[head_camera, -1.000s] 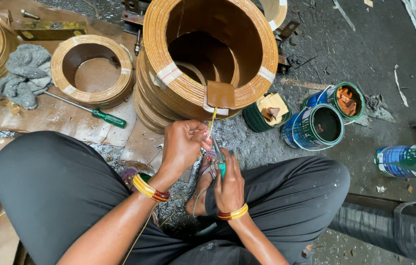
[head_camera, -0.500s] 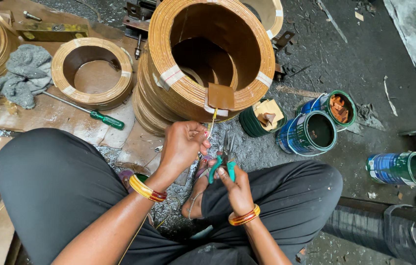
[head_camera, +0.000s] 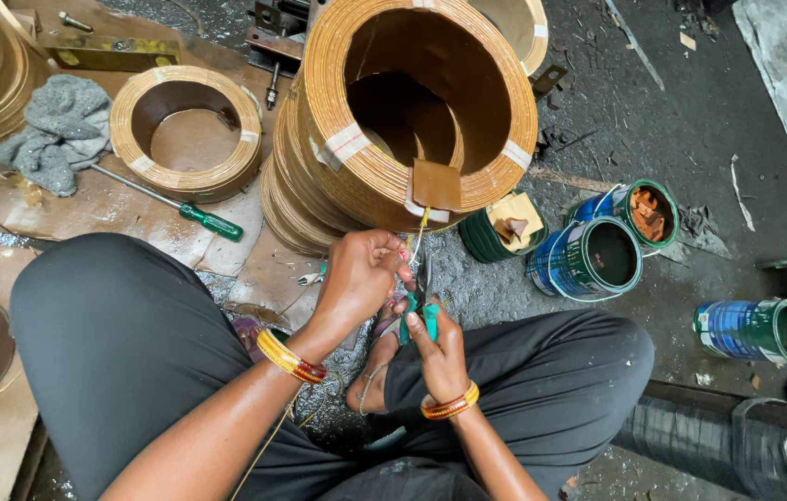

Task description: The person sits on the floor and uses pliers to strip and twist wires on a large copper coil. They insert a small cardboard spacer into the coil and continue securing wires around it.

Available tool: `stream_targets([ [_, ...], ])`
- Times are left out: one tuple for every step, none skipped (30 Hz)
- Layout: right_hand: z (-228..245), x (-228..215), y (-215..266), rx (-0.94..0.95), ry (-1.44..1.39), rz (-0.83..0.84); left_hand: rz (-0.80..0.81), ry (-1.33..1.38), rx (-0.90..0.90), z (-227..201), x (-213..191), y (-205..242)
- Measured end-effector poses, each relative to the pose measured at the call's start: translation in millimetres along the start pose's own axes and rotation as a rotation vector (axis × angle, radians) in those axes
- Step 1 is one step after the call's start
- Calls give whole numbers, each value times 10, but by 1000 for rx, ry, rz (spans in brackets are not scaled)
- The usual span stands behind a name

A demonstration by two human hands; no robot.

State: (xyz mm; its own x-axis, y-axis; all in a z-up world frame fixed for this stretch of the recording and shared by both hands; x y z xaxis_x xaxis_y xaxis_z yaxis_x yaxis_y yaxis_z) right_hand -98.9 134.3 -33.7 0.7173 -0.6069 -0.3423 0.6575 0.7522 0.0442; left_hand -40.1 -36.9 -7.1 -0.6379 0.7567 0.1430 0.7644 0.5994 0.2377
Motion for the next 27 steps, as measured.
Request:
stream_targets([
  [6,-15,17,7,-37,13,-4,-28,16,-10,-9,-5],
  [8,-30,33,14,-73,25,-9,-56,32,-18,-22,-12],
  [7,-54,48,24,-108,35,-10,-82,46,-23,-19,-18],
  [19,-81,62,3,-82,35,-7,-80,31,-12,-14,-24],
  [28,-94,85,-18,-56,33,-4,-80,16,1,-12,-24],
  [38,-97,101,-39,-30,32,0,-79,2,10,-6,-18],
  [56,-101,89,-68,51,11,4,-78,-14,7,-13,-24],
  [81,-98,78,-98,133,-11,8,-78,-29,1,-19,-25],
  [112,-97,49,-130,217,-30,9,-74,-42,-10,-25,-35],
  [189,-119,29,-229,335,-107,21,-65,-38,-27,-27,-42],
  [267,-134,22,-328,454,-185,35,-55,-35,-37,-19,-49],
  [343,-144,20,-428,571,-262,48,-45,-32,-44,-12,-59],
  [356,-159,9,-419,604,-308,49,-16,-55,-26,-11,-57],
  [367,-178,-5,-410,637,-354,49,14,-78,-6,-7,-59],
  [383,-193,-19,-401,669,-402,49,43,-99,11,-11,-60],
  [387,-194,-48,-390,644,-388,70,69,-107,17,-1,-62],
  [390,-201,-85,-375,617,-378,93,91,-117,21,10,-70],
  [394,-213,-120,-360,590,-368,115,113,-127,23,23,-79],
  [403,-216,-145,-355,610,-361,114,112,-123,20,19,-86],
  [410,-220,-168,-349,631,-355,113,110,-119,19,13,-92],
  [410,-220,-190,-344,651,-342,107,111,-116,25,4,-92],
  [427,-210,-205,-387,676,-334,108,128,-118,34,-3,-94],
  [435,-208,-206,-427,703,-324,111,147,-124,49,5,-87],
  [435,-203,-209,-466,730,-315,114,165,-129,63,14,-79],
  [416,-208,-236,-473,717,-328,114,169,-126,64,10,-79],
  [389,-209,-270,-479,704,-342,114,172,-123,61,6,-78],
  [356,-214,-313,-486,693,-359,116,175,-118,53,9,-89],
])
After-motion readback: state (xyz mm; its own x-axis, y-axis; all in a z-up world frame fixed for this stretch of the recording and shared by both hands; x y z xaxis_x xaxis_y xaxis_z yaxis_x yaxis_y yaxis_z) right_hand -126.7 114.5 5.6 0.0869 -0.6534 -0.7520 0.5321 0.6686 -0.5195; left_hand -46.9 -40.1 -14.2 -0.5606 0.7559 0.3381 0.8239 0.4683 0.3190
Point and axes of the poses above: each hand's wrist, its own y-axis away from the middle knuckle, its own x-axis out of the palm, z = x × y, the point moved 6 cm from there along -y, towards the middle knuckle, and after that the axes turned 3 degrees about -y, right-handed, at the moved point
